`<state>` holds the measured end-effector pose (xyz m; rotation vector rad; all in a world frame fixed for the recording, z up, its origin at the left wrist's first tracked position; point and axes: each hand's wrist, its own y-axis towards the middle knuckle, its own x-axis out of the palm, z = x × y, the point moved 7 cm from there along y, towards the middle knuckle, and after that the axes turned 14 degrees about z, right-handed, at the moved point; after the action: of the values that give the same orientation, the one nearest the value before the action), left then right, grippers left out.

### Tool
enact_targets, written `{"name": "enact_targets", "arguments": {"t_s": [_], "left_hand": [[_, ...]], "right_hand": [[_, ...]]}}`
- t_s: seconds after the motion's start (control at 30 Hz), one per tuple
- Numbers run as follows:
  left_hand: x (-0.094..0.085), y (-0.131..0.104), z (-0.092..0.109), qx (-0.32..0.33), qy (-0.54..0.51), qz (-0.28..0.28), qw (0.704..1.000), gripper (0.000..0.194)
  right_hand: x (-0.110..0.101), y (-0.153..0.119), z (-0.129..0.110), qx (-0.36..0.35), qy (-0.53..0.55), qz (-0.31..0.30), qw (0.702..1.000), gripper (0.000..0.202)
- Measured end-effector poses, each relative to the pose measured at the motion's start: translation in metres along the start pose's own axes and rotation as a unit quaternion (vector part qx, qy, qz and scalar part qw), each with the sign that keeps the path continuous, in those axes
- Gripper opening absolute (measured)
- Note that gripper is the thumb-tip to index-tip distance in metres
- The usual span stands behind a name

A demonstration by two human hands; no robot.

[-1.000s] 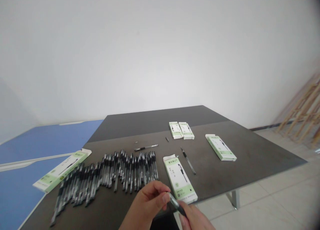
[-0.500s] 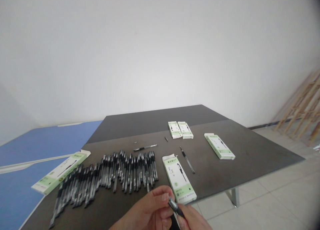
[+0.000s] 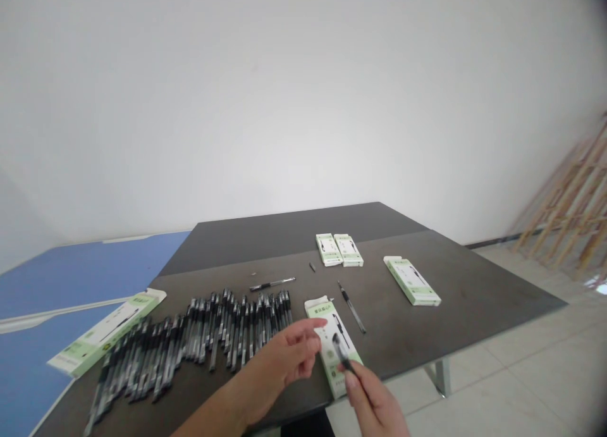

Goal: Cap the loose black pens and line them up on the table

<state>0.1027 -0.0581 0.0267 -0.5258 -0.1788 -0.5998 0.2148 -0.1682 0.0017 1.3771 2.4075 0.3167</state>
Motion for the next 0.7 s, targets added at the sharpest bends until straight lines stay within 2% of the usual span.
{"name": "enact_targets", "arguments": {"t_s": [0.1,0.13,0.2,0.3,0.37,0.47,0.6,0.7], "left_hand": [[-0.026,0.018,-0.009,0.034,0.075,0.160,0.984,0.054],[-0.031,0.021,-0.014,0.028,0.093,0.193,0.976,0.060],[-0.032,0.023,-0.025,0.009,0.115,0.213,0.970,0.066],[-0.020,0.023,-0.033,-0.014,0.116,0.199,0.973,0.053],[-0.010,0.024,-0.033,-0.013,0.111,0.186,0.976,0.038],[-0.002,0.026,-0.030,-0.006,0.124,0.161,0.979,0.024],[-0.004,0.027,-0.033,0.007,0.118,0.121,0.986,0.029],[-0.007,0.019,-0.031,0.088,0.107,0.082,0.987,0.035]], "right_hand": [[-0.005,0.025,0.028,0.090,-0.029,-0.017,0.995,0.041],[-0.006,0.033,0.033,0.098,-0.034,-0.016,0.994,0.042],[-0.003,0.044,0.038,0.097,-0.046,-0.030,0.994,0.042],[0.015,0.043,0.043,0.112,-0.036,-0.099,0.988,0.045],[0.023,0.036,0.044,0.123,-0.019,-0.111,0.986,0.047],[0.025,0.026,0.044,0.126,0.009,-0.074,0.989,0.048],[0.019,0.020,0.039,0.115,0.053,-0.055,0.990,0.045],[-0.003,0.031,0.029,0.064,0.060,-0.006,0.996,0.037]]}}
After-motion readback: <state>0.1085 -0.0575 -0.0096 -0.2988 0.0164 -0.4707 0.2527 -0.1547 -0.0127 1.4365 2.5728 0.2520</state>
